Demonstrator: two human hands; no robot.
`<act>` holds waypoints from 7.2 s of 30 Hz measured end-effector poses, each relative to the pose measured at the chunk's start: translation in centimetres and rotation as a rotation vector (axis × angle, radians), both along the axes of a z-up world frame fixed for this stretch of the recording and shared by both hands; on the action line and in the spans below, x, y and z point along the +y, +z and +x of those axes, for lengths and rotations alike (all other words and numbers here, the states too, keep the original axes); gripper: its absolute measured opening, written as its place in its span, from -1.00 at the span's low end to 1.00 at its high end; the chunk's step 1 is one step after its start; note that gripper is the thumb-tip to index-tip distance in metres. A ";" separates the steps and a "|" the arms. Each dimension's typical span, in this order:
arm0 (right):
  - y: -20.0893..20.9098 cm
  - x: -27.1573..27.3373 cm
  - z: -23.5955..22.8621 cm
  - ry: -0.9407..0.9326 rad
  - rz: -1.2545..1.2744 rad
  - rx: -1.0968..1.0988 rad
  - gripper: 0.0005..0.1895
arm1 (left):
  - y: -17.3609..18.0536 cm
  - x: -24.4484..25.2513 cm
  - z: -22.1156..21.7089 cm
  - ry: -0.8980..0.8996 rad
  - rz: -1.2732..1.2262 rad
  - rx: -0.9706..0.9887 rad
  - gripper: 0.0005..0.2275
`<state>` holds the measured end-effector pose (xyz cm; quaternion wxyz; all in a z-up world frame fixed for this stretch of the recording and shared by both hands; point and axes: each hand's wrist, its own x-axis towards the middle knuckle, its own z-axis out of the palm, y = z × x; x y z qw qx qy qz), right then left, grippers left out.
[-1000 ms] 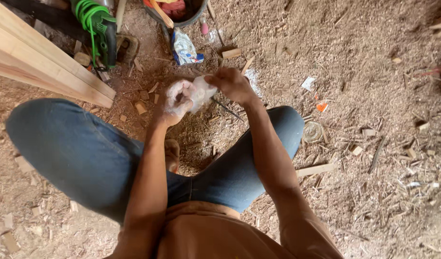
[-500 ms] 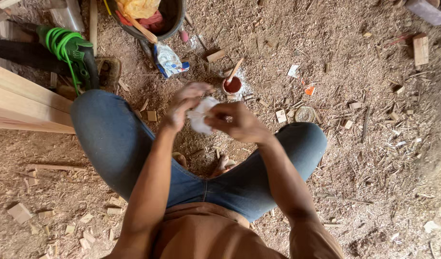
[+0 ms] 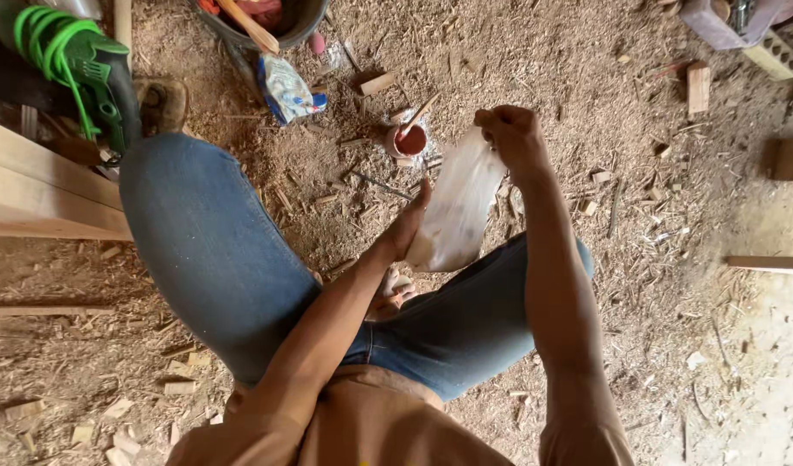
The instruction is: The person sits on the floor and mixes a reddish-brown powder in a small container using a wooden stick. They add a white powder from a plastic bag into the container and continue stirring the mixture.
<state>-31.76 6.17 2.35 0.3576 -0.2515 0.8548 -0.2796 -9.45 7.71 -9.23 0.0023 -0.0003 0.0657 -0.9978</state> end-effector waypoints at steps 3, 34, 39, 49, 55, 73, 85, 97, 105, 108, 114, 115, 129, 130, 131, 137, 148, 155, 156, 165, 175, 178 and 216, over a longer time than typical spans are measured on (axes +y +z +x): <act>-3.9 -0.7 -1.1 -0.021 -0.059 -0.077 -0.81 | -0.6 0.6 0.2 -0.028 -0.015 -0.045 -0.25; -10.7 -5.5 0.8 0.183 0.220 0.099 -0.64 | 0.3 -2.4 0.8 -0.047 -0.577 -0.388 0.07; -11.5 -5.7 1.1 0.148 0.266 0.113 -0.65 | 0.8 -3.2 1.1 -0.043 -0.606 -0.378 0.05; -12.6 -5.6 -1.0 0.088 0.254 0.002 -0.72 | 2.6 -4.2 1.2 -0.053 -0.661 -0.335 0.01; -13.6 -4.8 -1.9 0.109 0.145 -0.091 -0.75 | 3.1 -4.8 1.2 -0.057 -0.684 -0.336 -0.02; -13.0 -4.7 -1.5 0.131 0.092 -0.301 -0.77 | 3.8 -5.7 0.2 -0.093 -0.766 -0.375 -0.09; -12.5 -4.8 -1.0 0.151 0.095 -0.287 -0.76 | 4.4 -5.8 0.1 -0.106 -0.796 -0.402 -0.15; -12.6 -4.9 -0.6 0.183 0.097 -0.225 -0.75 | 4.5 -5.6 0.1 -0.112 -0.819 -0.417 -0.20; -12.7 -4.9 -0.2 0.206 0.190 -0.122 -0.74 | 4.4 -5.4 0.4 -0.117 -0.820 -0.421 -0.23; -12.4 -5.0 -0.4 0.273 0.135 -0.189 -0.79 | 4.5 -5.2 0.4 -0.118 -0.815 -0.414 -0.25; -11.1 -4.8 -0.2 0.159 0.047 -0.217 -0.84 | 5.0 -5.1 0.6 -0.129 -0.819 -0.399 -0.27; -10.9 -4.7 -0.2 0.185 0.071 -0.196 -0.84 | 5.0 -4.9 0.7 -0.132 -0.818 -0.402 -0.28; -10.9 -4.6 -0.4 0.347 0.176 -0.075 -0.81 | 4.6 -4.2 1.0 -0.152 -0.844 -0.430 -0.34; -10.4 -4.6 -0.2 0.353 0.160 -0.057 -0.81 | 4.6 -4.2 1.1 -0.156 -0.846 -0.430 -0.34; -9.7 -4.5 -0.1 0.358 0.145 -0.037 -0.81 | 4.6 -4.1 1.2 -0.158 -0.846 -0.428 -0.34; -0.1 -3.0 1.4 0.295 0.121 0.086 -0.80 | 4.4 -4.8 2.7 -0.178 -0.889 -0.439 -0.37; 9.6 -3.9 10.8 0.561 -0.518 -0.553 -0.88 | 6.5 -11.1 9.2 -0.195 -1.161 -0.760 -0.42; 8.4 -10.5 19.4 0.829 -0.479 -0.397 -0.84 | 12.9 -15.7 20.4 -0.231 -1.737 -1.471 -0.43; 7.7 -11.9 20.3 0.809 -0.487 -0.324 -0.82 | 13.6 -16.1 22.2 0.007 -1.819 -1.491 -0.39; 0.5 -22.3 28.0 0.384 -0.624 0.033 -0.74 | 13.5 -15.0 22.2 -0.179 -1.571 -1.387 -0.46; -0.5 -25.9 29.2 0.405 -0.665 -0.144 -0.73 | 9.3 -15.1 19.9 -0.359 -1.827 -1.382 -0.48; -1.3 -28.1 29.0 0.396 -0.657 -0.267 -0.68 | 8.4 -15.2 18.7 -0.349 -1.908 -1.303 -0.48; -16.8 -3.1 6.5 0.397 0.110 0.466 0.24 | 6.1 -10.0 5.1 -0.811 -2.137 -0.900 -0.52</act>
